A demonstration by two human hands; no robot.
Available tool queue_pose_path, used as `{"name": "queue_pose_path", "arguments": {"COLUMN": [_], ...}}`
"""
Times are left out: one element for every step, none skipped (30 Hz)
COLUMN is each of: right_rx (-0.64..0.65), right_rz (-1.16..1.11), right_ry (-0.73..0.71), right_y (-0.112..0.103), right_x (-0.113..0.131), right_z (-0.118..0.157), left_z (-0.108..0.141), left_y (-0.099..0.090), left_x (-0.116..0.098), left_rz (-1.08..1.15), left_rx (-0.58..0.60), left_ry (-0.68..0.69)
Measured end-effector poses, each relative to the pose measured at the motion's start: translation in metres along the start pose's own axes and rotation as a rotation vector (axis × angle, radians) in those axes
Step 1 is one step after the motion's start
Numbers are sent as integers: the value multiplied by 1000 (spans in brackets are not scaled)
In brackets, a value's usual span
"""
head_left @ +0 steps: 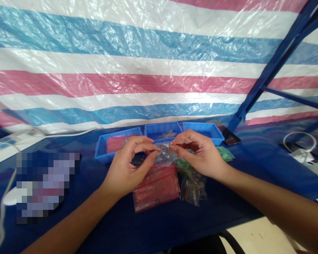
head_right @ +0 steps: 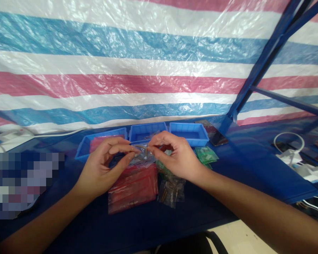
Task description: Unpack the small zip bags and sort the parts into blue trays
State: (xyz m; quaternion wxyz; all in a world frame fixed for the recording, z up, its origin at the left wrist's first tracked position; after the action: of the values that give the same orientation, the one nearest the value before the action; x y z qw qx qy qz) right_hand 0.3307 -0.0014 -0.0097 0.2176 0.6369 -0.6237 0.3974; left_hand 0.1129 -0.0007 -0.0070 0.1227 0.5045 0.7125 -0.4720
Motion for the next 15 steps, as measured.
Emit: {"name": "queue_pose_path", "arguments": {"right_rx": [5, 12, 24, 40, 57, 73, 91, 107, 117, 122, 126, 126, 121, 111, 100], "right_rz": [10, 20, 24, 21, 11, 0, -8, -12, -11, -4, 6, 16, 26, 35, 43], "right_ry": [3, 7, 10, 11, 6, -3, -13, -19, -24, -28, -32, -40, -52, -65, -74], "right_y": [-1, -1, -1, -1, 0, 1, 2, 4, 4, 4, 5, 5, 4, 4, 3], "right_x": [0, 0, 0, 1, 1, 2, 3, 3, 4, 5, 5, 6, 7, 8, 8], "right_z": [-1, -1, -2, -2, -2, -2, -2, -3, -3, -3, -3, -4, -4, -4, -5], "left_z": [0, -1, -1, -2, -2, -3, -4, -5, -5, -6, -7, -7, -8, -8, -9], "left_y": [0, 1, 1, 2, 2, 2, 2, 1, 0, 0, -1, -1, -2, -2, -3], "left_x": [-2, -3, -5, -8, -9, -11, -12, -13, -13, -14, -15, -16, -17, -18, -18], "left_rz": [5, 4, -6, -22, -38, -54, -68, -77, -75, -68, -60, -52, -42, -34, -26], "left_rx": [20, 45, 71, 91, 102, 101, 92, 80, 66, 57, 54, 52, 52, 51, 48], "left_ry": [9, 20, 34, 50, 64, 76, 83, 88, 94, 102, 113, 123, 128, 124, 109]}}
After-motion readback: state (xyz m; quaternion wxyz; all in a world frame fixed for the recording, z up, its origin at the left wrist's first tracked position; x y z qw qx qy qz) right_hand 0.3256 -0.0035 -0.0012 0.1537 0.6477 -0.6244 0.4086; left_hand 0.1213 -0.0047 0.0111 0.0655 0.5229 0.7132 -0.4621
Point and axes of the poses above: each hand's wrist, its own z-axis away from the middle knuckle, its own y-axis out of the palm, x = y × z, the point moved 7 cm from there along -z, towards the middle knuckle, and after that the axes turned 5 degrees about -y, right-handed, at the moved point
